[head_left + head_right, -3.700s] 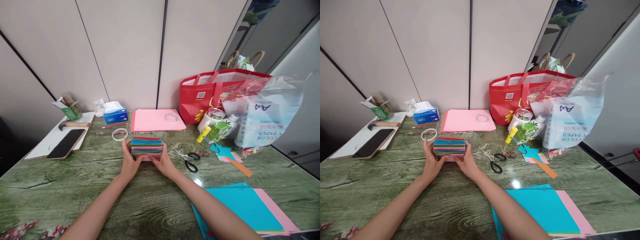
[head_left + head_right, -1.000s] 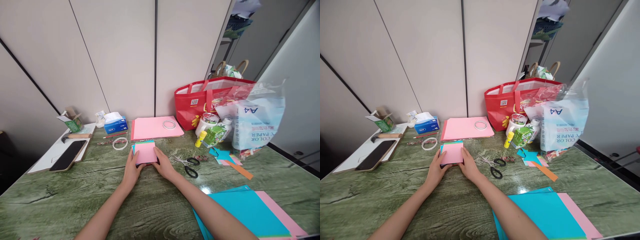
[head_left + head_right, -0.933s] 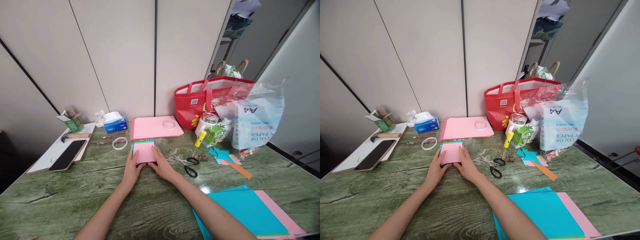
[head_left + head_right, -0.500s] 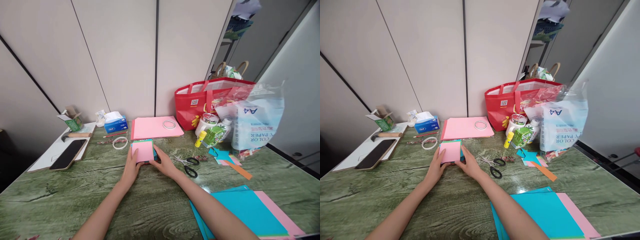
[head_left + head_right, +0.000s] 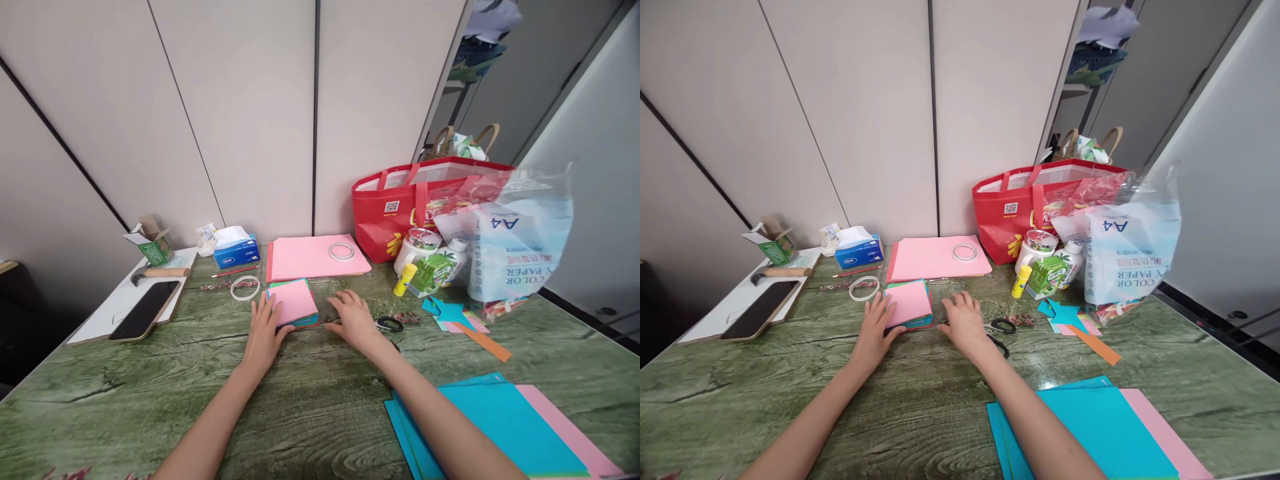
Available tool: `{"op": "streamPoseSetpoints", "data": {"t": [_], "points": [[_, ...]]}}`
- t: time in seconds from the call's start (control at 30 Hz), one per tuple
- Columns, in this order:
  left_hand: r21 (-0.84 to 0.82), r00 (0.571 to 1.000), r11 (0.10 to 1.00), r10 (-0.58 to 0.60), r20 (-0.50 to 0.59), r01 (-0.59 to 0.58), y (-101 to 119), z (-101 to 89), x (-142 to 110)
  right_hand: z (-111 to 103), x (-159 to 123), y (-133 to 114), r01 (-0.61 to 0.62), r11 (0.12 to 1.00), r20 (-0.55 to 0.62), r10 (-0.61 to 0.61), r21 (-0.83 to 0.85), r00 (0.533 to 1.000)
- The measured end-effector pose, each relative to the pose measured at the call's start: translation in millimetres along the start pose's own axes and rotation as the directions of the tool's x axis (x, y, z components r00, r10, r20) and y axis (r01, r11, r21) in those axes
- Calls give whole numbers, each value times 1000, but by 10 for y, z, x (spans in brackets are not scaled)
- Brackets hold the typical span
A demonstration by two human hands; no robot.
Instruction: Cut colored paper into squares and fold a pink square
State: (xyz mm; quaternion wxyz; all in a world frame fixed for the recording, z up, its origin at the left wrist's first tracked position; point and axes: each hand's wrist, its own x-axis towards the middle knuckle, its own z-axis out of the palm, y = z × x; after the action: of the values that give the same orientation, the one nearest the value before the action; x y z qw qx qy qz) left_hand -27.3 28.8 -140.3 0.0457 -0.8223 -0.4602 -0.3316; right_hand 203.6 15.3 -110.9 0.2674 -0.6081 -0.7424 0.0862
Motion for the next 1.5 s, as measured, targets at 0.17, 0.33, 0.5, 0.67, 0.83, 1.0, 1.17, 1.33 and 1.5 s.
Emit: {"op": "streamPoseSetpoints", "data": {"t": [0.17, 0.33, 0.5, 0.67, 0.83, 1.0, 1.17, 1.33, 1.5], "points": [[-38, 1000, 999, 3, 17, -3, -18, 23, -40, -325, -7, 390, -117, 981, 151, 140, -152, 979], [-92, 1000, 996, -13, -20, 11, -52, 105, -40, -433, 23, 482, -149, 966, 161, 184, -210, 970], [-99, 998, 994, -54, -17, 52, -69, 138, 14, -143, 64, 76, 9, 995, 143, 6, -104, 990], [-117, 998, 991, -65, -14, 63, -105, 131, 6, 379, 110, -193, 110, 981, 73, -123, 163, 990], [-130, 996, 988, -82, -23, 78, -175, 162, -6, 585, 165, -249, 115, 979, 55, -126, 166, 991], [-143, 995, 986, -88, -46, 80, -155, 141, 3, 525, 168, -272, 146, 972, 42, -156, 185, 987], [-149, 989, 989, -23, -146, 1, -95, -18, 53, 393, 90, -223, 177, 938, -94, -156, 297, 983], [-143, 983, 990, -7, -186, -20, 8, -176, 111, 313, -20, -184, 149, 851, -144, -87, 504, 986], [-147, 979, 976, 142, -146, -163, 291, -316, 88, 313, -80, -219, 86, 716, -155, 31, 693, 987]]}}
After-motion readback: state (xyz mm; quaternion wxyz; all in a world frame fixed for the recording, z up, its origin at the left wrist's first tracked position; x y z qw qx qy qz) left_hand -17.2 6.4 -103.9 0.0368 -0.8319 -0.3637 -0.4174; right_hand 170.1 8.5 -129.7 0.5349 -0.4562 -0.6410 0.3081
